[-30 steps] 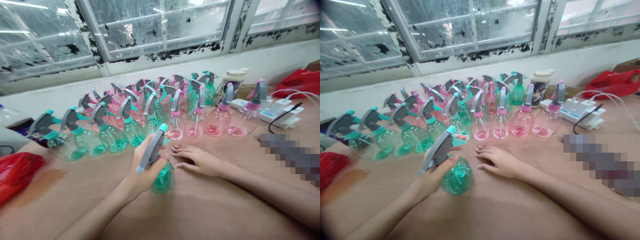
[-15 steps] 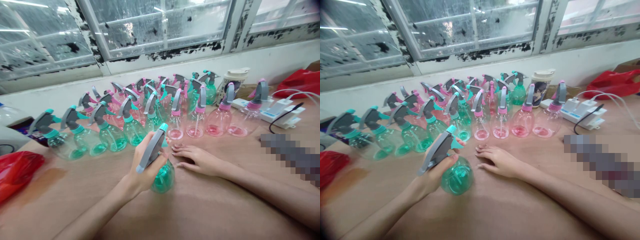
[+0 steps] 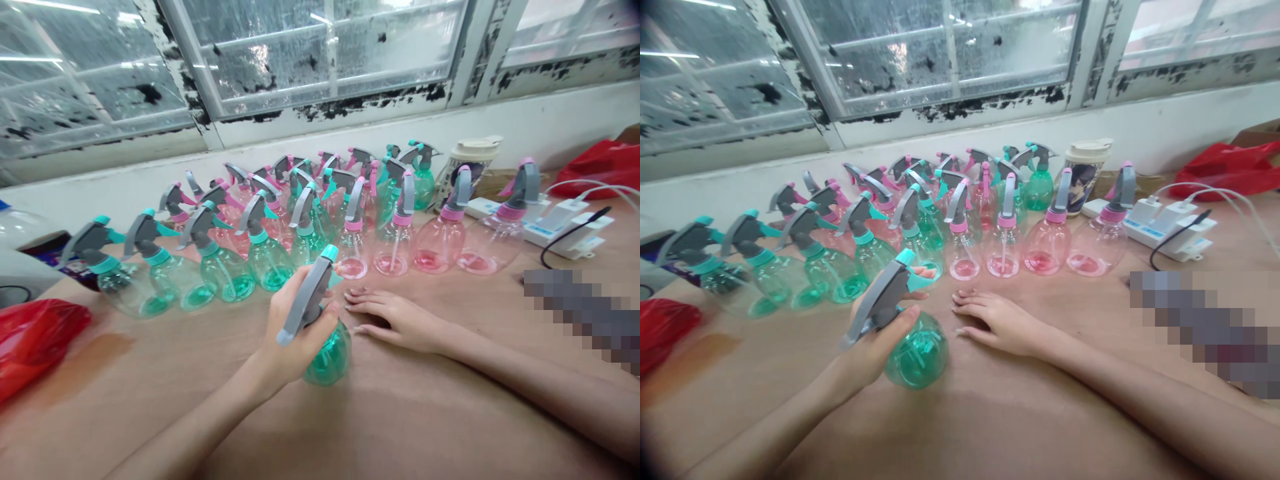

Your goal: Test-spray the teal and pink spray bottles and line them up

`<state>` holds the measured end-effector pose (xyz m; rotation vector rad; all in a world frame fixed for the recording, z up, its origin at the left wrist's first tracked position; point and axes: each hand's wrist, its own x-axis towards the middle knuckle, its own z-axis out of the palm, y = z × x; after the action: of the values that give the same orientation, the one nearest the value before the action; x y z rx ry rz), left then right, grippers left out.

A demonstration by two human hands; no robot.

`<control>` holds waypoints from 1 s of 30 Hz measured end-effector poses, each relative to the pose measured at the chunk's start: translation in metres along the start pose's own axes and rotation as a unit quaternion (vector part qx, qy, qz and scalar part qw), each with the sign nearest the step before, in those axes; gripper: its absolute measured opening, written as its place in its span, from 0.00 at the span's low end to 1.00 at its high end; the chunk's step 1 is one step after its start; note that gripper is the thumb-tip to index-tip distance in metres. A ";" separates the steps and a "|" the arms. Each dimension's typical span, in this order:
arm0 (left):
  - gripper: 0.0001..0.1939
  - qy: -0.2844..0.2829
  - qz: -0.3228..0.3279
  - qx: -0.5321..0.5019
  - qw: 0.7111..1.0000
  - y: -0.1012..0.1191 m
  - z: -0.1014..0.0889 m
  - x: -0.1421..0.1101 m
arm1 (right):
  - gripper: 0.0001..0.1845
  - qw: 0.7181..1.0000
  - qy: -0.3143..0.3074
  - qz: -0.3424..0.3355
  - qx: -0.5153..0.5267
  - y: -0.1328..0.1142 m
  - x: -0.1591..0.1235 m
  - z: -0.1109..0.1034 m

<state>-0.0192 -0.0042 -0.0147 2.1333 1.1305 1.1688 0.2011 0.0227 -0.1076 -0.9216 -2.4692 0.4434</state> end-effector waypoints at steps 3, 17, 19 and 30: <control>0.06 0.002 0.009 -0.003 1.000 -0.001 0.001 0.000 | 0.24 1.000 0.001 -0.003 -0.001 0.000 0.000 0.000; 0.07 0.010 0.008 -0.015 1.000 0.005 0.001 0.002 | 0.26 1.000 -0.006 -0.005 -0.007 0.003 0.000 0.002; 0.07 0.017 0.023 -0.007 1.000 0.004 0.002 0.002 | 0.25 1.000 -0.004 -0.006 -0.005 0.002 0.000 0.002; 0.20 0.027 0.002 0.014 1.000 -0.001 0.007 -0.004 | 0.23 1.000 0.004 -0.008 0.016 0.002 -0.003 0.003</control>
<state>-0.0150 -0.0074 -0.0206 2.1376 1.1714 1.2267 0.2022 0.0219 -0.1121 -0.8878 -2.4535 0.4706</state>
